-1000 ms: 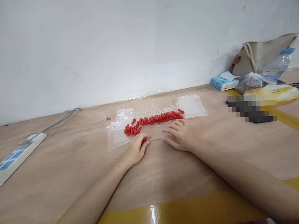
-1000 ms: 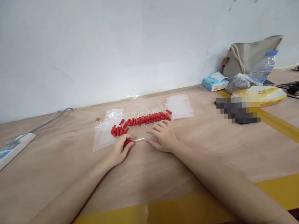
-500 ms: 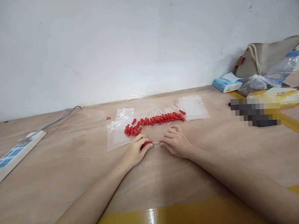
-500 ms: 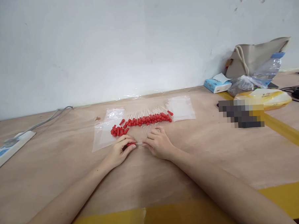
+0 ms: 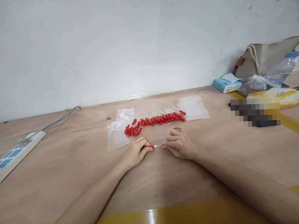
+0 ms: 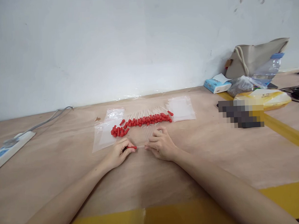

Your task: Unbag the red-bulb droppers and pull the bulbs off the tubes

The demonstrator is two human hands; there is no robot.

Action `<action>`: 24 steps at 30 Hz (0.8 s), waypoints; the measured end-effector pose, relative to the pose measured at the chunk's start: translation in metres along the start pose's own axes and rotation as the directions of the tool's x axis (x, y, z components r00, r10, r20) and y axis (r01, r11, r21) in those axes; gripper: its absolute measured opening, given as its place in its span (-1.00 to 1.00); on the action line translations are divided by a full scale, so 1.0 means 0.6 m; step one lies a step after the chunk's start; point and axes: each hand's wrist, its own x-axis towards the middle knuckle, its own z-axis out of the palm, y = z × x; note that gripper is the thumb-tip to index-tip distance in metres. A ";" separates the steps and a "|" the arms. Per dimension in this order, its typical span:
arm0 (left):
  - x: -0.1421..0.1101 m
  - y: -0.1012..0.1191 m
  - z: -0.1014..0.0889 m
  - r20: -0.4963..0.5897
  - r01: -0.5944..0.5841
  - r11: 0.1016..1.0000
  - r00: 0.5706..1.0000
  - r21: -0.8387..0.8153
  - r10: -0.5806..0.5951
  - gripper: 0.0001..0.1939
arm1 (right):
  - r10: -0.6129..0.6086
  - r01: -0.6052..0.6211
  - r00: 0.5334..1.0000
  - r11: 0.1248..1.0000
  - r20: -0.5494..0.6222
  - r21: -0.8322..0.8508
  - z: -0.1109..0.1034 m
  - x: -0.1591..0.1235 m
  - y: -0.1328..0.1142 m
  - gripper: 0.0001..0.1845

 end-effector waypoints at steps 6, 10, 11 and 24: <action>-0.001 -0.011 -0.005 -0.008 -0.004 1.000 1.000 -0.027 0.004 -0.79 | 0.019 -0.019 1.000 1.000 -0.014 0.021 -0.003 -0.006 0.004 -0.76; -0.013 -0.034 -0.017 -0.113 0.054 0.998 0.992 -0.013 -0.055 -0.79 | 0.124 -0.124 0.990 0.992 -0.071 0.012 -0.006 -0.017 0.028 -0.76; -0.017 -0.038 -0.019 -0.132 0.070 0.997 0.989 -0.014 -0.071 -0.80 | 0.186 -0.186 0.977 0.983 -0.107 0.011 -0.004 -0.020 0.036 -0.76; -0.021 -0.037 -0.023 -0.478 0.164 0.985 0.870 0.047 -0.122 -0.74 | 0.570 -0.621 0.772 0.772 -0.282 -0.138 0.000 -0.022 0.058 -0.75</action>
